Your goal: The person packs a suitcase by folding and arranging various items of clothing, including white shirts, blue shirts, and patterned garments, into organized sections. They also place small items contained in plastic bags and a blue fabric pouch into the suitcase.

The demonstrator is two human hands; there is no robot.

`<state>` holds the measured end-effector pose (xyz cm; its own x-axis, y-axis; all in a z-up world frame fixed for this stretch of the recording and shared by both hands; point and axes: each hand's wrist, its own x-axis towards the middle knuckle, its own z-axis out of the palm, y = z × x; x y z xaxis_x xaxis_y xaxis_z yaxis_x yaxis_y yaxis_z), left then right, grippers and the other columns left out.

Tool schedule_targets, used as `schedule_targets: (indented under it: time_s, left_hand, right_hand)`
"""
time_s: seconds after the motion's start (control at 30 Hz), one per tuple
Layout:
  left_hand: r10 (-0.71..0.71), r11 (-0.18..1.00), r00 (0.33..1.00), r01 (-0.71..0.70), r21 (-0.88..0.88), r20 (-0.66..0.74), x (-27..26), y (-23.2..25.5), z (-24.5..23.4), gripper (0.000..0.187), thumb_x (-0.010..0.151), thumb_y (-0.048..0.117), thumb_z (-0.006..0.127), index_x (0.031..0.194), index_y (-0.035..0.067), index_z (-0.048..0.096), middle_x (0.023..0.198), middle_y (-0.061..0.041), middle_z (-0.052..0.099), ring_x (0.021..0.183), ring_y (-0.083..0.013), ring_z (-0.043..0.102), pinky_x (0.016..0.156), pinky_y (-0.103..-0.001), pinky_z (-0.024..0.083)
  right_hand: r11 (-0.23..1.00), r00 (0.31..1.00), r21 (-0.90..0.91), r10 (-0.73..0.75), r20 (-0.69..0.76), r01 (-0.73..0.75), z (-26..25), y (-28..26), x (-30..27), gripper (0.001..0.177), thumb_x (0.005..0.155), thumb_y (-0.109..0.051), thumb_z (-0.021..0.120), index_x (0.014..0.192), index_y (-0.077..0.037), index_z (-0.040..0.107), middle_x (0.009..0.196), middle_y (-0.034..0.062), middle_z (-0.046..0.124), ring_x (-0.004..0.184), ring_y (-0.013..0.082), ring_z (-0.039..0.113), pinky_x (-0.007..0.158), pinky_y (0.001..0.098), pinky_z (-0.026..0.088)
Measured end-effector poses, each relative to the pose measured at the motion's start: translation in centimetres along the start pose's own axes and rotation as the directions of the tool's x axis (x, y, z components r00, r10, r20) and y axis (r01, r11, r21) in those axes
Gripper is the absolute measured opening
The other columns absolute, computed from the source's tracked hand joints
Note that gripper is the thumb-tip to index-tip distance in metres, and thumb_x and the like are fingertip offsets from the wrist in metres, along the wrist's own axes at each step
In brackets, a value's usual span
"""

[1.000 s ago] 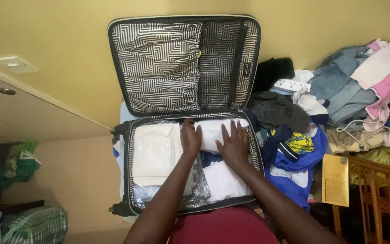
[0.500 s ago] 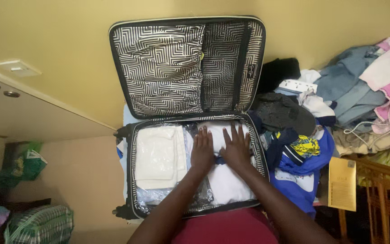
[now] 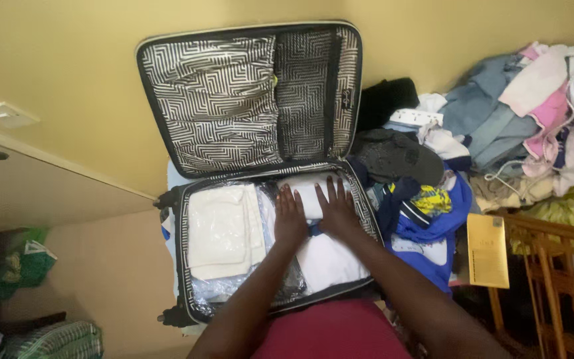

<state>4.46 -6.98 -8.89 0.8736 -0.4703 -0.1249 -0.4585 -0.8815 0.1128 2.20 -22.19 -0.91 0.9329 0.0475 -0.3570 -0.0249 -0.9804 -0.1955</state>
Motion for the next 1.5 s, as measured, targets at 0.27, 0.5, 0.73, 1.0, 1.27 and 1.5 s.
schedule_targets:
  time_s: [0.27, 0.5, 0.73, 1.0, 1.27, 1.5]
  left_hand:
    - [-0.032, 0.926, 0.996, -0.003, -0.378, -0.086, -1.8, 0.4, -7.7, 0.087, 0.08, 0.024, 0.079, 0.15, -0.007, 0.038, 0.159, -0.032, 0.03, 0.152, -0.0441, 0.025, 0.126, -0.05, 0.02]
    - [0.015, 0.737, 0.979, -0.149, -0.66, -0.205, -8.4, 4.2, -8.8, 0.06, 0.082, 0.007, 0.074, 0.137, -0.008, 0.055, 0.141, -0.03, 0.056, 0.133, -0.0449, 0.052, 0.116, -0.049, 0.038]
    - [0.196, 0.629, 0.97, -0.239, -0.74, -0.146, -12.2, 6.9, -8.7, 0.049, 0.089, 0.024, 0.076, 0.128, -0.003, 0.062, 0.132, -0.027, 0.063, 0.126, -0.0432, 0.057, 0.109, -0.047, 0.044]
    - [0.214, 0.638, 0.976, -0.161, -0.753, -0.027, -13.1, 8.8, -9.8, 0.038, 0.09, 0.023, 0.075, 0.121, 0.003, 0.068, 0.122, -0.02, 0.069, 0.116, -0.0371, 0.063, 0.101, -0.045, 0.048]
    - [-0.125, 0.569, 0.958, -0.144, -0.809, -0.258, -9.1, 14.2, -13.8, 0.018, 0.088, 0.008, 0.072, 0.104, 0.003, 0.066, 0.095, -0.012, 0.068, 0.093, -0.0291, 0.066, 0.082, -0.042, 0.054]
    - [-0.004, 0.628, 0.906, -0.326, -0.706, -0.422, -6.7, 18.3, -13.8, 0.033, 0.077, 0.005, 0.079, 0.107, 0.002, 0.065, 0.114, -0.017, 0.066, 0.111, -0.0363, 0.059, 0.099, -0.046, 0.048]
  right_hand:
    - [0.993, 0.992, 0.115, -0.023, -0.123, 0.037, -0.9, -0.2, -2.1, 0.097, 0.076, -0.026, 0.085, 0.154, -0.011, 0.031, 0.161, 0.0245, 0.022, 0.149, 0.0439, 0.019, 0.119, 0.0573, 0.024]
    - [0.925, 0.811, 0.311, 0.006, -0.585, 0.217, -2.4, -1.6, -11.0, 0.029, 0.078, -0.009, 0.075, 0.105, -0.002, 0.068, 0.122, 0.0174, 0.066, 0.117, 0.0361, 0.059, 0.102, 0.047, 0.047]
    - [0.916, 0.621, 0.393, 0.263, -0.738, 0.08, -1.5, 1.5, -15.1, 0.018, 0.082, 0.001, 0.069, 0.1, -0.001, 0.067, 0.112, 0.016, 0.068, 0.109, 0.0371, 0.062, 0.096, 0.0471, 0.048]
    - [0.905, 0.655, 0.424, 0.309, -0.689, 0.019, -0.4, 8.5, -15.2, 0.029, 0.079, -0.001, 0.072, 0.107, -0.002, 0.068, 0.116, 0.019, 0.065, 0.116, 0.039, 0.059, 0.102, 0.0475, 0.047]
    - [0.988, 0.767, 0.058, -0.072, -0.638, 0.14, -3.2, 13.2, -11.1, 0.069, 0.046, -0.002, 0.081, 0.114, -0.002, 0.07, 0.138, 0.0314, 0.053, 0.126, 0.0496, 0.049, 0.101, 0.053, 0.043]
    - [0.899, 0.947, 0.434, 0.087, -0.31, 0.059, -0.8, 17.3, -10.4, 0.046, 0.07, -0.009, 0.084, 0.111, -0.004, 0.065, 0.115, 0.0179, 0.069, 0.11, 0.0364, 0.066, 0.093, 0.0458, 0.053]
